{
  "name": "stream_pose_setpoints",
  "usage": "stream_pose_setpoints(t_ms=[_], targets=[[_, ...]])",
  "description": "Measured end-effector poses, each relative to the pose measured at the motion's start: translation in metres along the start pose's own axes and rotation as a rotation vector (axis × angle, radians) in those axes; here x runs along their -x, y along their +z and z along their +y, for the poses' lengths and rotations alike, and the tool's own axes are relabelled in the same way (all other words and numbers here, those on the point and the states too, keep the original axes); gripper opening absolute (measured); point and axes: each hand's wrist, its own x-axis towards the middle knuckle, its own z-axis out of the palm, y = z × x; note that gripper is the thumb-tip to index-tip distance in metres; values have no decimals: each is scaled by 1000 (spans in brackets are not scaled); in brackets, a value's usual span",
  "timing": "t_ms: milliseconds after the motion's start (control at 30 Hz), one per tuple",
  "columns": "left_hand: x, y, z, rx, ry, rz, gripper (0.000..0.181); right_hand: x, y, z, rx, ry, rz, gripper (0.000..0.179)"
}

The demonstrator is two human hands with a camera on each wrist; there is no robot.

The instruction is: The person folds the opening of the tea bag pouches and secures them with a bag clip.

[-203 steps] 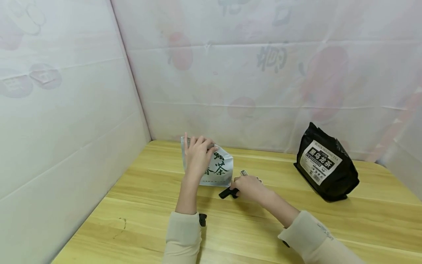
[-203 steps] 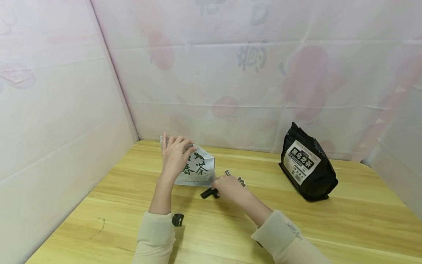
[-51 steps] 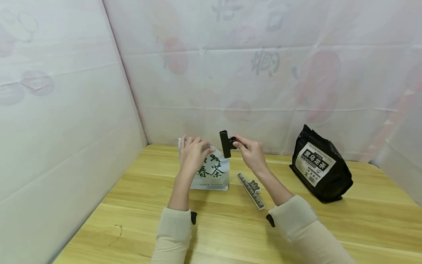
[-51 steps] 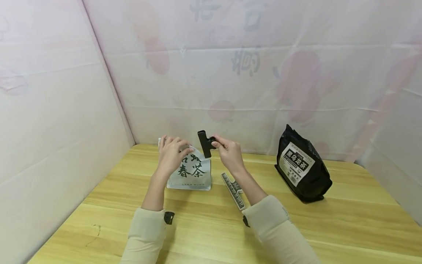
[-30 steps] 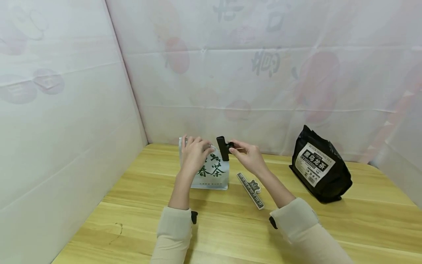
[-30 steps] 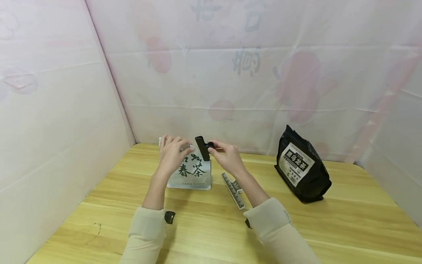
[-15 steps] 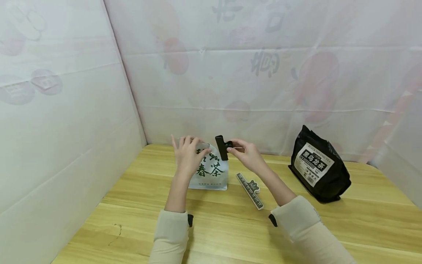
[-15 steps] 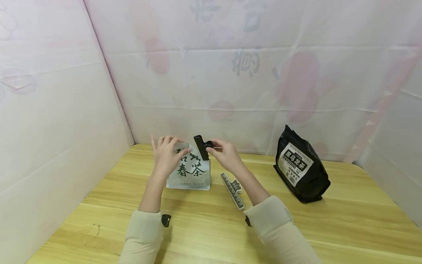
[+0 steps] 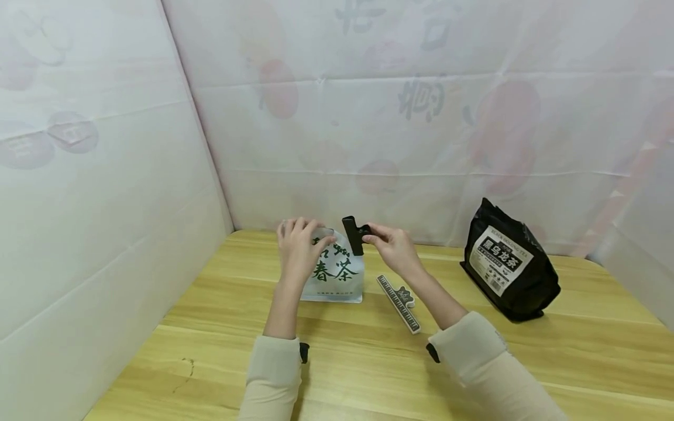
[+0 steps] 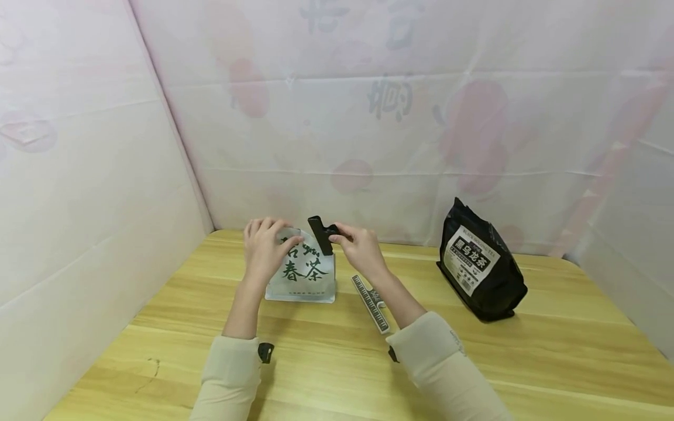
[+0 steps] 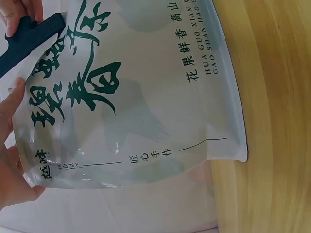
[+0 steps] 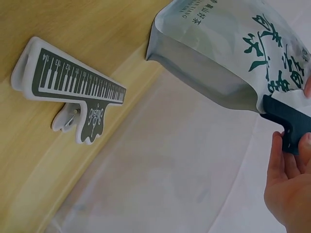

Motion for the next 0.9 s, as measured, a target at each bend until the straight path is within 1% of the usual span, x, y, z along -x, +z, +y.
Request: stream_pose_setpoints(t_ms=[167,400,567,700,900], targets=[[1,0,-1,20,-2,8,33,0,1,-3,49,-48,12,33],[0,-1,-2,51,2,13,33,-3,1,-9,126,-109,-10,31],[0,-2,-2,48,-7,5,32,-4,0,-13,183,-166,-28,30],[-1,-2,-1,38,-2,1,32,-4,1,-16,242,-204,-33,29],[-1,-2,0,26,8,9,31,-5,3,-18,284,-254,-37,28]])
